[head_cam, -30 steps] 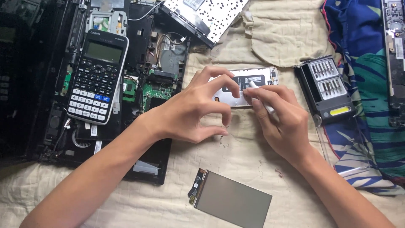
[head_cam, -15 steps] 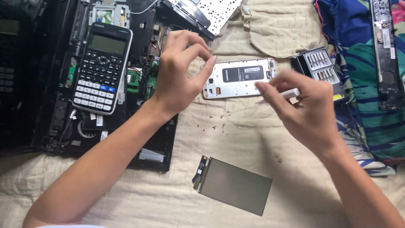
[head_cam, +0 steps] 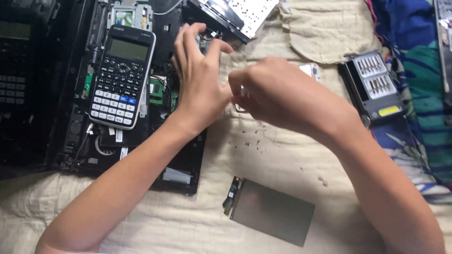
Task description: The person is disassembling a smartphone, using a screwdriver and manual prying to separate the back cover and internal components.
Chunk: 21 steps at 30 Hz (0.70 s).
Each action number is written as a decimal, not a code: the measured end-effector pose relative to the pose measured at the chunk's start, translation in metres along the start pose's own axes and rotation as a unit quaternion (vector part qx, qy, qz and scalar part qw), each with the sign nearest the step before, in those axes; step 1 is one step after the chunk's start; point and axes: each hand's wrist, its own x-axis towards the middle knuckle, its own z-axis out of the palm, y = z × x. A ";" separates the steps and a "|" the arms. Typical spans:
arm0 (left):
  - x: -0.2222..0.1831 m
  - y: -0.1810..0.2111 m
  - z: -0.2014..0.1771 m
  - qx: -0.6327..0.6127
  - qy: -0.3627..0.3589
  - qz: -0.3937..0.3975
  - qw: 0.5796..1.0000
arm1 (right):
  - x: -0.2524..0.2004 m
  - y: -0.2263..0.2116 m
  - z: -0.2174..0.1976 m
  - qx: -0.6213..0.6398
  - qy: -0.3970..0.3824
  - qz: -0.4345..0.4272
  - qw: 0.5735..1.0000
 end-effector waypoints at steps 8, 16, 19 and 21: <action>0.003 -0.003 0.004 0.018 -0.008 0.003 1.000 | -0.002 0.010 0.003 -0.015 -0.013 -0.041 0.999; 0.003 -0.001 0.000 -0.063 0.051 0.012 0.997 | -0.004 0.010 0.008 -0.041 -0.011 -0.037 0.998; 0.002 0.000 -0.003 -0.073 0.047 0.012 0.996 | -0.006 0.003 0.012 -0.076 -0.033 -0.047 0.995; 0.002 -0.002 -0.003 -0.081 0.050 0.009 0.995 | -0.006 -0.002 0.010 -0.108 -0.083 -0.017 0.991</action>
